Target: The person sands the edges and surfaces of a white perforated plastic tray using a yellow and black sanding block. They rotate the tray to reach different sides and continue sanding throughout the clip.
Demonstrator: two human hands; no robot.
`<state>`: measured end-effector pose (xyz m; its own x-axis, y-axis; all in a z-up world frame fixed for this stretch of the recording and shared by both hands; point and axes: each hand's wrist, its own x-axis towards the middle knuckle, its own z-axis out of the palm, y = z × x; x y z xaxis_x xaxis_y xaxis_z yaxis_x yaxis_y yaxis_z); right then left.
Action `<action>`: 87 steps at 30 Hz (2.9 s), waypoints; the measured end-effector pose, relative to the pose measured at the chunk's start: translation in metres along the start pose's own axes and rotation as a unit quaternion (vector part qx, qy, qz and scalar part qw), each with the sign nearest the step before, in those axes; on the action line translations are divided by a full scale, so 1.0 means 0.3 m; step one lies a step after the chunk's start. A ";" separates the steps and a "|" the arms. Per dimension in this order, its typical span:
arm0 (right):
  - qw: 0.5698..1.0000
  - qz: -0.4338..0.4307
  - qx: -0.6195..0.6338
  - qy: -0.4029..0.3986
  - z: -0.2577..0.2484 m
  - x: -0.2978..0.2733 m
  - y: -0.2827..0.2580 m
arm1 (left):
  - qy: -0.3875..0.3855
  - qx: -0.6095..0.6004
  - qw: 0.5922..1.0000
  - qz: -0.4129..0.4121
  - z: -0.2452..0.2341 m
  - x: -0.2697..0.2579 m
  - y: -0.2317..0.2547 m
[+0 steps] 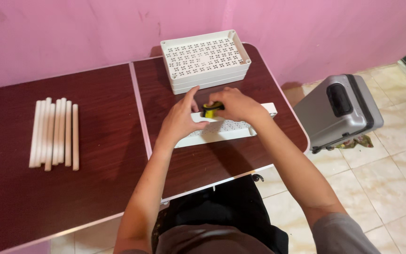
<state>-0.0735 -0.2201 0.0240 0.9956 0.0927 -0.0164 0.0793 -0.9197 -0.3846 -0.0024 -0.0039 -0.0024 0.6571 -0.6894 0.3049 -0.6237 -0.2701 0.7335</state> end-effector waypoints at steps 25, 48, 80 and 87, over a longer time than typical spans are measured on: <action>0.995 -0.084 0.026 0.054 -0.049 -0.090 0.034 | -0.033 -0.035 0.998 -0.037 0.000 0.005 0.012; 0.976 -0.113 -0.111 0.149 -0.058 -0.332 0.011 | -0.040 -0.004 0.999 0.004 -0.016 -0.008 0.033; 0.879 0.031 0.175 0.442 0.066 -0.437 -0.114 | 0.020 -0.412 0.910 0.031 0.273 0.048 0.262; 0.887 0.023 0.259 0.382 0.062 -0.493 -0.097 | -0.116 -0.451 0.884 0.037 0.269 0.032 0.249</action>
<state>-0.2241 -0.2001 0.0205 0.7572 -0.4077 0.5104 0.2005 -0.5986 -0.7756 -0.0769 -0.0850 0.0062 0.4585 -0.8306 0.3160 -0.0015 0.3549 0.9349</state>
